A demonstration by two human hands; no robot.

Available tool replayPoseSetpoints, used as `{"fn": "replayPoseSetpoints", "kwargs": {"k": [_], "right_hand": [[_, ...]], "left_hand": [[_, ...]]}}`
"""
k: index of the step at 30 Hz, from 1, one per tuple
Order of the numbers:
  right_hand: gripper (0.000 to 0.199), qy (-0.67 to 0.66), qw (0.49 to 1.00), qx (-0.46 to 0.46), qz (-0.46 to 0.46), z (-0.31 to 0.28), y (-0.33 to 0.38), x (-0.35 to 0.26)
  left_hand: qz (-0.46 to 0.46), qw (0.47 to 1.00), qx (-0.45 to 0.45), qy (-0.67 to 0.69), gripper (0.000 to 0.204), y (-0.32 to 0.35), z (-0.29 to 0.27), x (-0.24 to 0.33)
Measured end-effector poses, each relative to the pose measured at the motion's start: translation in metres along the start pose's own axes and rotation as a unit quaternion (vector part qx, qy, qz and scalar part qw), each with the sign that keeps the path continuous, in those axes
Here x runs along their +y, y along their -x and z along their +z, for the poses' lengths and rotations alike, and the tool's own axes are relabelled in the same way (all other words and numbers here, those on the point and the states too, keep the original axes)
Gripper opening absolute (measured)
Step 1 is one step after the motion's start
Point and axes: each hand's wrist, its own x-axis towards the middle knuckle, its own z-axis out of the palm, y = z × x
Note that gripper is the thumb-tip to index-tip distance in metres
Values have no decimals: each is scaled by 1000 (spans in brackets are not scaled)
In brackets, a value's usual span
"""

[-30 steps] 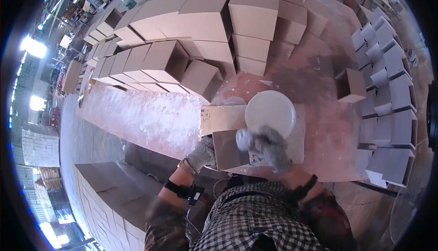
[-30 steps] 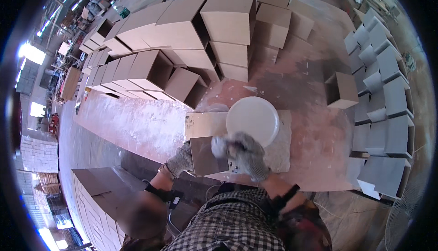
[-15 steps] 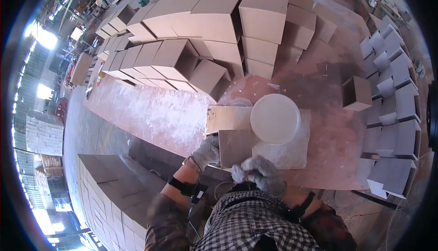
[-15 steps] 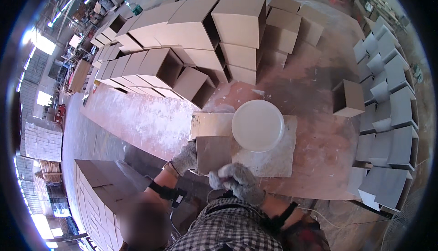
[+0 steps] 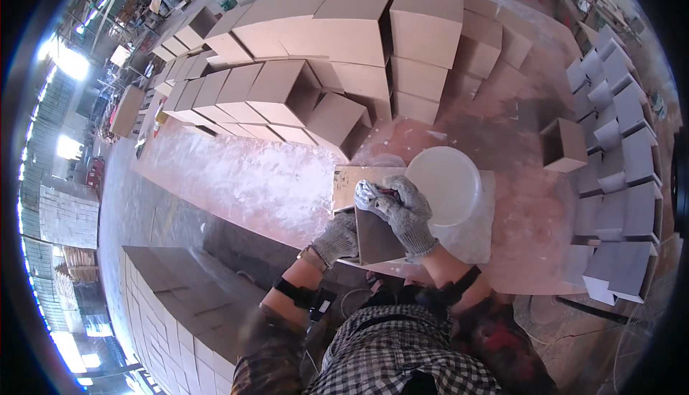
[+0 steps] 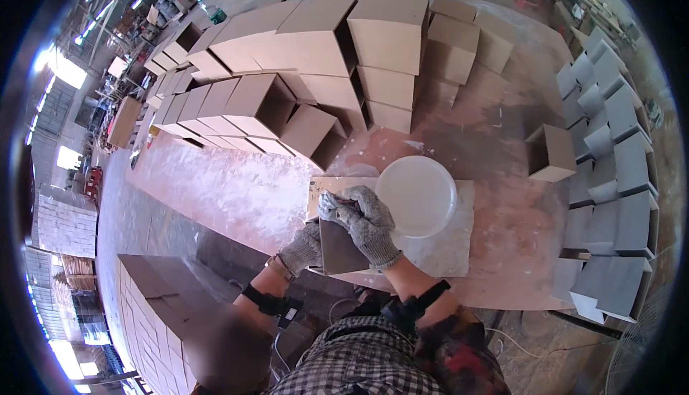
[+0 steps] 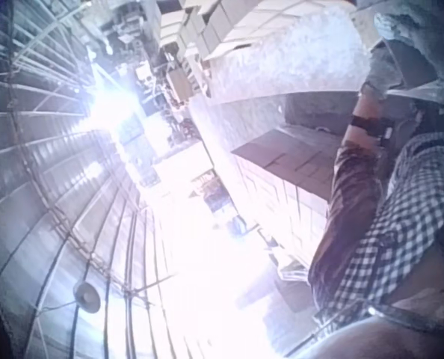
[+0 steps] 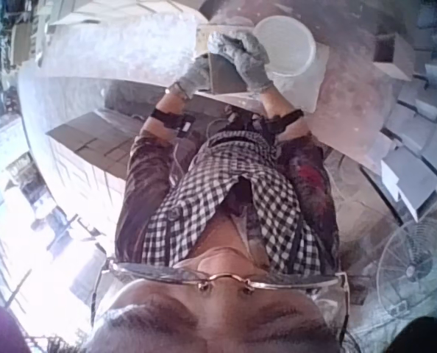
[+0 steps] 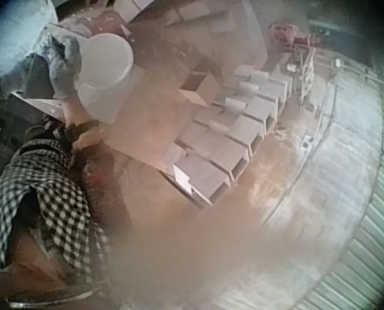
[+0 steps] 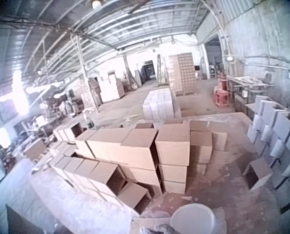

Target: The person repeatedly wipes the interior surfaces of small cardboard boxes using a cloth and a white liquid from a container. After cleaning, the person places the boxes into a row of larger boxes on the right side of the workspace.

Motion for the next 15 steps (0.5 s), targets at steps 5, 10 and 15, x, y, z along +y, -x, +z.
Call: {"fn": "replayPoseSetpoints", "kwargs": {"k": [5, 10, 15], "right_hand": [[18, -102, 990, -12, 102, -5, 57, 12], [24, -244, 957, -123, 96, -28, 116, 12], [26, -439, 887, -79, 115, -20, 71, -14]], "left_hand": [[-211, 962, -164, 61, 43, -3, -3, 4], [-50, 996, -69, 35, 45, -3, 0, 3], [-73, 992, -92, 36, 45, -8, -6, 15]]}}
